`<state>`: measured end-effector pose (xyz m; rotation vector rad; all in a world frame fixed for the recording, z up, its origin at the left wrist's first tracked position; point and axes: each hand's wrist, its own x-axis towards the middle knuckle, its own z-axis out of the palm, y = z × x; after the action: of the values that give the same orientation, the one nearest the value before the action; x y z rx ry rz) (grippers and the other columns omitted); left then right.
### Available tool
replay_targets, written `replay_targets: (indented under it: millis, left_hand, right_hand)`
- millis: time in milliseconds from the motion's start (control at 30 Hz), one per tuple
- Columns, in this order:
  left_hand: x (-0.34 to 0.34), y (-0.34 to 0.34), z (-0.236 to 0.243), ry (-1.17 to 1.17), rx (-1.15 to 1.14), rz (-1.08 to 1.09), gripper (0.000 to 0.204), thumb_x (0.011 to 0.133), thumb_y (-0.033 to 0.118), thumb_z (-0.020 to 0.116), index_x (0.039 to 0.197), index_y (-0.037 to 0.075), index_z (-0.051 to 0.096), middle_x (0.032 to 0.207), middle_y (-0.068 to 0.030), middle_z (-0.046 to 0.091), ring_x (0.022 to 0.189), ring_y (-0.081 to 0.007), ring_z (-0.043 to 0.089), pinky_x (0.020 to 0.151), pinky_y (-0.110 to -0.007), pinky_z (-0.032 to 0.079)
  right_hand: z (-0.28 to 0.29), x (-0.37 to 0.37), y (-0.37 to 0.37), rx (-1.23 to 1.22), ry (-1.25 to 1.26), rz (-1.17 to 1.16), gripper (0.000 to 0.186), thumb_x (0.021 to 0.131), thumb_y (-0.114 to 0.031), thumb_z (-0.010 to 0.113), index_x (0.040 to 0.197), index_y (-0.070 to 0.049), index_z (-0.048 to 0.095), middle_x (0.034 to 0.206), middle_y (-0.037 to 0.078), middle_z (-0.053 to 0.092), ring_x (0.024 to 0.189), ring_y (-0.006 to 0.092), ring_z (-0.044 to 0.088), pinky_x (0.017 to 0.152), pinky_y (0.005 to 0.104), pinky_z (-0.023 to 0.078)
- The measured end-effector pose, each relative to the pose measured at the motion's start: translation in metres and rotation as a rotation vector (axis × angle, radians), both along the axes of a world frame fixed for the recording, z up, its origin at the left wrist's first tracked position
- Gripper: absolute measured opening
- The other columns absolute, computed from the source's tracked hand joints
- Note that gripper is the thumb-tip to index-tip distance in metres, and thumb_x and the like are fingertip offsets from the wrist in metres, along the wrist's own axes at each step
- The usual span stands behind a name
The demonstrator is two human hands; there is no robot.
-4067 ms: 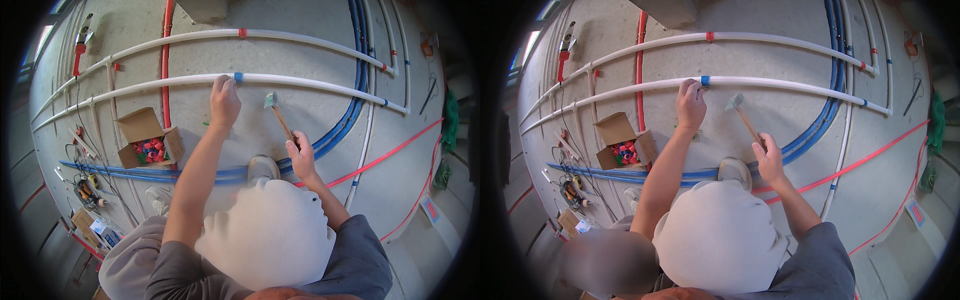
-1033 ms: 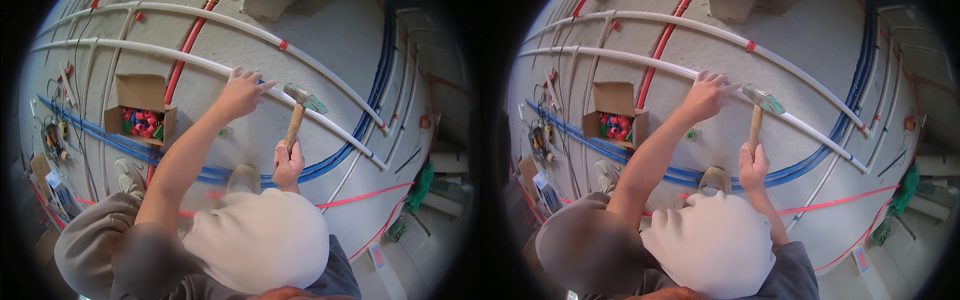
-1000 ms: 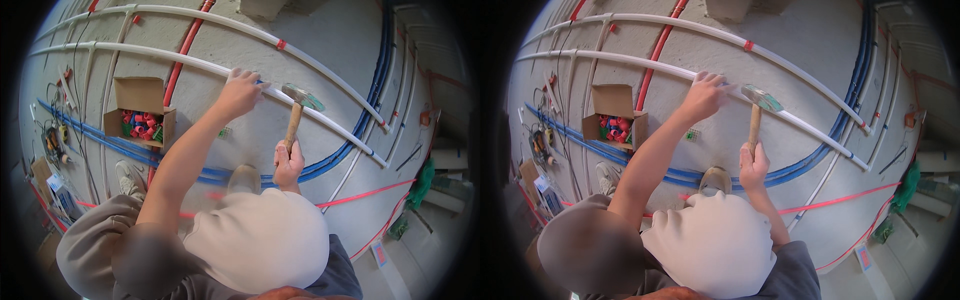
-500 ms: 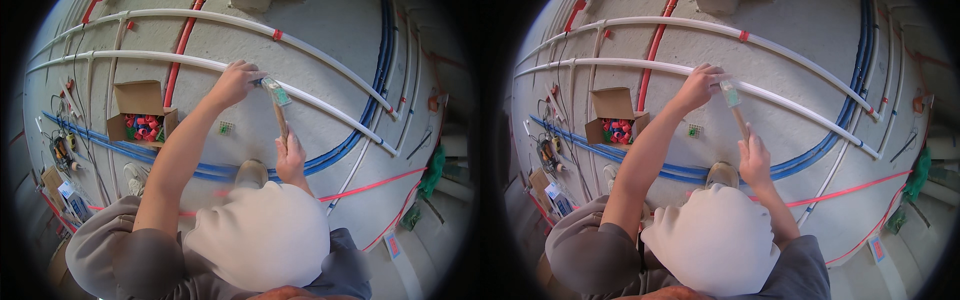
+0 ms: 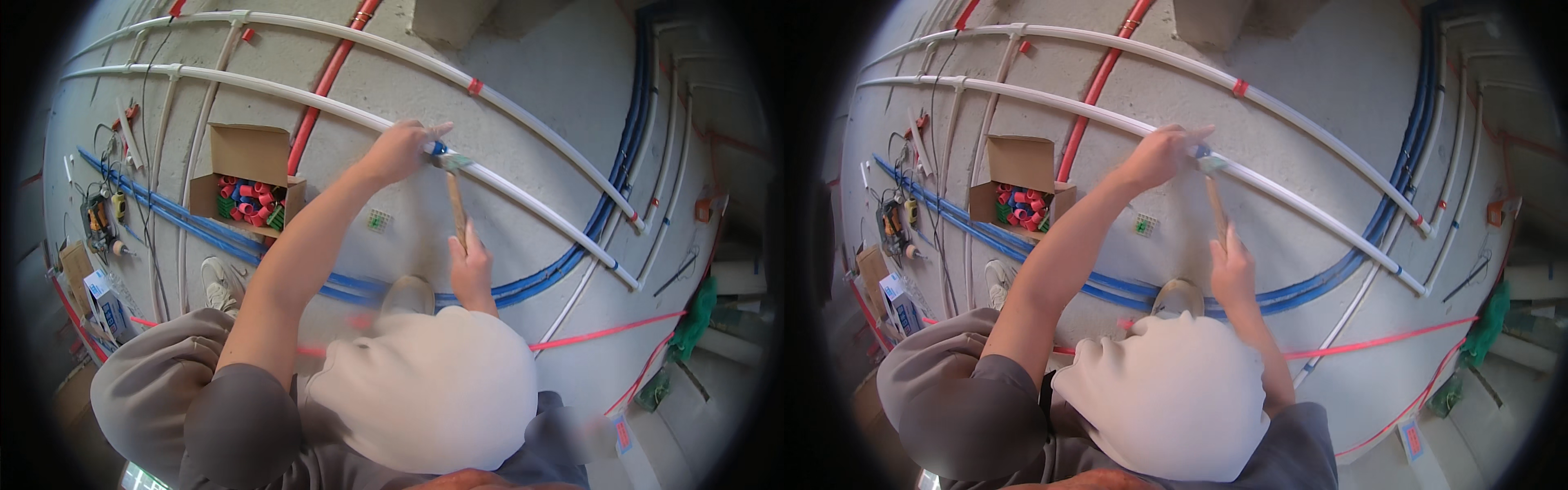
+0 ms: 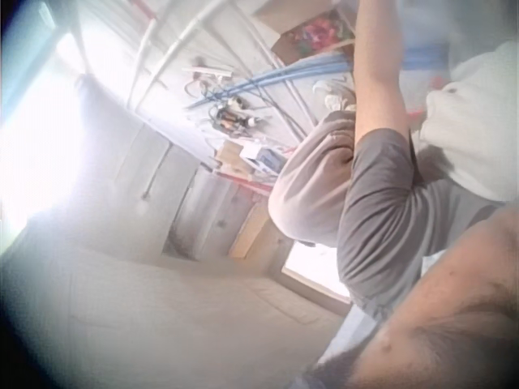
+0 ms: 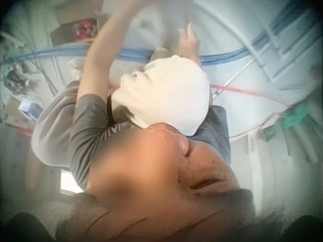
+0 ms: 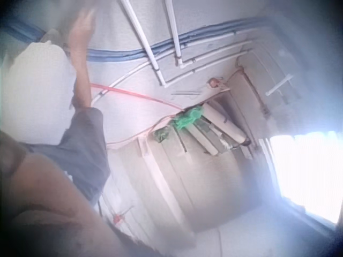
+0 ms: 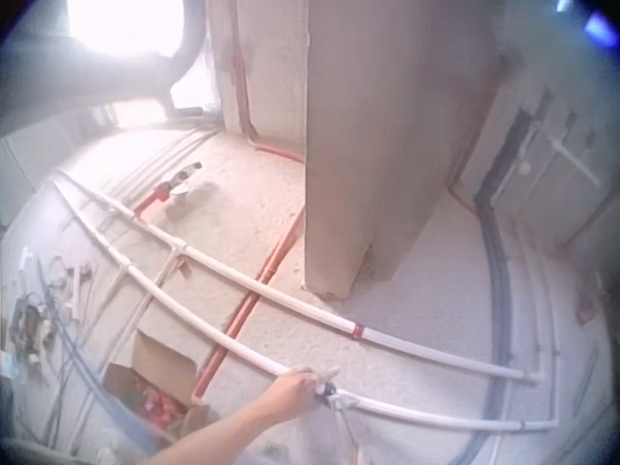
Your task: The person positions white PVC pipes on a concrete floor, secures them with plastic clips using a hammer, and uses a power drill to fasten the clips. The person also handles red and blue pipes and various connectors during the process.
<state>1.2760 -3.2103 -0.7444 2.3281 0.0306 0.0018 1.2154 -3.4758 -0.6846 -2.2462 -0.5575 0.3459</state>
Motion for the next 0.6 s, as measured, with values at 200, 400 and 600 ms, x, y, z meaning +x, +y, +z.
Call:
replay_targets:
  millis: [200,400,600]
  left_hand:
    - [-0.007,-0.003,0.000,-0.025,-0.121,0.086,0.063,0.088,-0.004,0.063,0.148,0.015,0.063,0.103,-0.0161,0.075,0.099,-0.0348,0.068,0.092,-0.043,0.055]
    - [-0.005,-0.004,-0.006,0.028,-0.160,0.131,0.064,0.087,-0.005,0.064,0.148,0.017,0.063,0.113,-0.0139,0.077,0.103,-0.0326,0.071,0.095,-0.041,0.056]
    - [-0.004,-0.003,-0.004,0.063,-0.168,0.113,0.065,0.088,-0.008,0.061,0.150,0.015,0.060,0.114,-0.0125,0.078,0.105,-0.0342,0.071,0.096,-0.041,0.056]
  right_hand:
    - [0.018,-0.015,-0.009,0.311,0.307,-0.259,0.041,0.106,-0.008,0.057,0.143,0.009,0.053,0.081,0.007,0.060,0.061,0.0111,0.055,0.056,0.0272,0.047]
    - [0.018,-0.024,0.011,0.615,0.606,-0.479,0.017,0.108,-0.012,0.053,0.116,0.002,0.059,0.080,-0.001,0.054,0.057,0.0036,0.044,0.052,0.0206,0.038]
    - [-0.012,-0.027,0.027,0.161,0.711,-0.364,0.025,0.107,-0.013,0.057,0.129,-0.003,0.062,0.077,-0.003,0.053,0.060,0.0049,0.043,0.053,0.0242,0.036]
